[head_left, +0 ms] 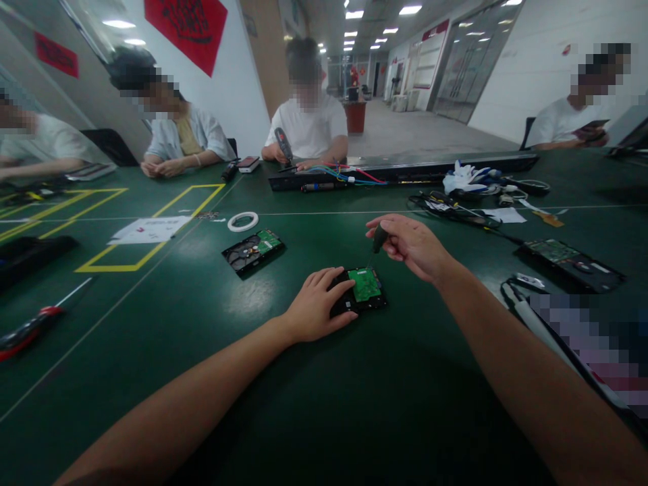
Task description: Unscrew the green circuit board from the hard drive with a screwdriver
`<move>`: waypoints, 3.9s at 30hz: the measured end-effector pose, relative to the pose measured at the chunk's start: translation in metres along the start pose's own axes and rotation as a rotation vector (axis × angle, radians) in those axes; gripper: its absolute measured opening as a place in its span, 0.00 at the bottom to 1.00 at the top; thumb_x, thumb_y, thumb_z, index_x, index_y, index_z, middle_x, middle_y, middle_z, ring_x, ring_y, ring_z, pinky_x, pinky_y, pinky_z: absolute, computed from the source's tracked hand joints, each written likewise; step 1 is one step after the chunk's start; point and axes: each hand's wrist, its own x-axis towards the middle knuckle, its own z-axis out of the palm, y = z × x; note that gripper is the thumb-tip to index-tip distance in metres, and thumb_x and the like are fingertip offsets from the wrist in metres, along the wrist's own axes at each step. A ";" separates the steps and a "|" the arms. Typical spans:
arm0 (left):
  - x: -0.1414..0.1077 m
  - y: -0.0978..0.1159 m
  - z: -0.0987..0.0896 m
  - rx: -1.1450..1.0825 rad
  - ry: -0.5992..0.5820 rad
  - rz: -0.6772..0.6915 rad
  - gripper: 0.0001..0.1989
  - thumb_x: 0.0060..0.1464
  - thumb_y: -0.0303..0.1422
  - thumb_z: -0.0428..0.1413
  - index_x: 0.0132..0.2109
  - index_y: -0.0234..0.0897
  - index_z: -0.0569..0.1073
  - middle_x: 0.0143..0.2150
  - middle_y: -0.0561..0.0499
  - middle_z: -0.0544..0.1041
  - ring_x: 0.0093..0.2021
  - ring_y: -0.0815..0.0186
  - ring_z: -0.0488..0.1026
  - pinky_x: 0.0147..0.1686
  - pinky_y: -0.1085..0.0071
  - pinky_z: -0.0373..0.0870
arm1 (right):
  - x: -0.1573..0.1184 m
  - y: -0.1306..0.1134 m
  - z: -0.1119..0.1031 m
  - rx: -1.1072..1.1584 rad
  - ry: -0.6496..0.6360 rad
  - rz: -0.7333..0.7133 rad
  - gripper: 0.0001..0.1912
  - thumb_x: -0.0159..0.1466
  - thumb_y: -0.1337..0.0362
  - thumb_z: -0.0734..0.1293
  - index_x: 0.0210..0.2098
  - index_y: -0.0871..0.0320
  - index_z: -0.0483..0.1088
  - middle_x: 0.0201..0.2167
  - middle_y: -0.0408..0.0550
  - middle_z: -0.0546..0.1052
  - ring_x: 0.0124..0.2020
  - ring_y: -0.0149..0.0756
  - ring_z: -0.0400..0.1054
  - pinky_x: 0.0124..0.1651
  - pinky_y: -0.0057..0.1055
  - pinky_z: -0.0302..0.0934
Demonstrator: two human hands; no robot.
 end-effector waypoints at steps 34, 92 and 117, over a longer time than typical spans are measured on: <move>0.000 -0.001 0.001 0.002 0.002 -0.001 0.35 0.65 0.53 0.60 0.73 0.44 0.66 0.76 0.39 0.60 0.74 0.41 0.59 0.70 0.39 0.61 | 0.002 0.004 -0.003 0.004 -0.048 -0.063 0.09 0.66 0.56 0.73 0.40 0.55 0.81 0.40 0.49 0.82 0.32 0.34 0.65 0.31 0.33 0.55; 0.000 0.000 0.000 0.000 -0.011 -0.007 0.35 0.65 0.53 0.59 0.73 0.45 0.65 0.76 0.39 0.59 0.74 0.41 0.58 0.70 0.39 0.61 | 0.005 0.005 -0.002 0.074 -0.010 -0.057 0.11 0.70 0.59 0.67 0.42 0.55 0.81 0.41 0.54 0.83 0.44 0.44 0.75 0.37 0.38 0.64; 0.000 0.001 -0.001 -0.004 -0.007 -0.010 0.35 0.65 0.53 0.60 0.73 0.46 0.65 0.76 0.40 0.60 0.74 0.41 0.59 0.70 0.39 0.61 | 0.004 0.005 -0.002 0.115 0.004 -0.061 0.10 0.69 0.59 0.67 0.44 0.54 0.79 0.39 0.52 0.79 0.42 0.42 0.72 0.38 0.37 0.65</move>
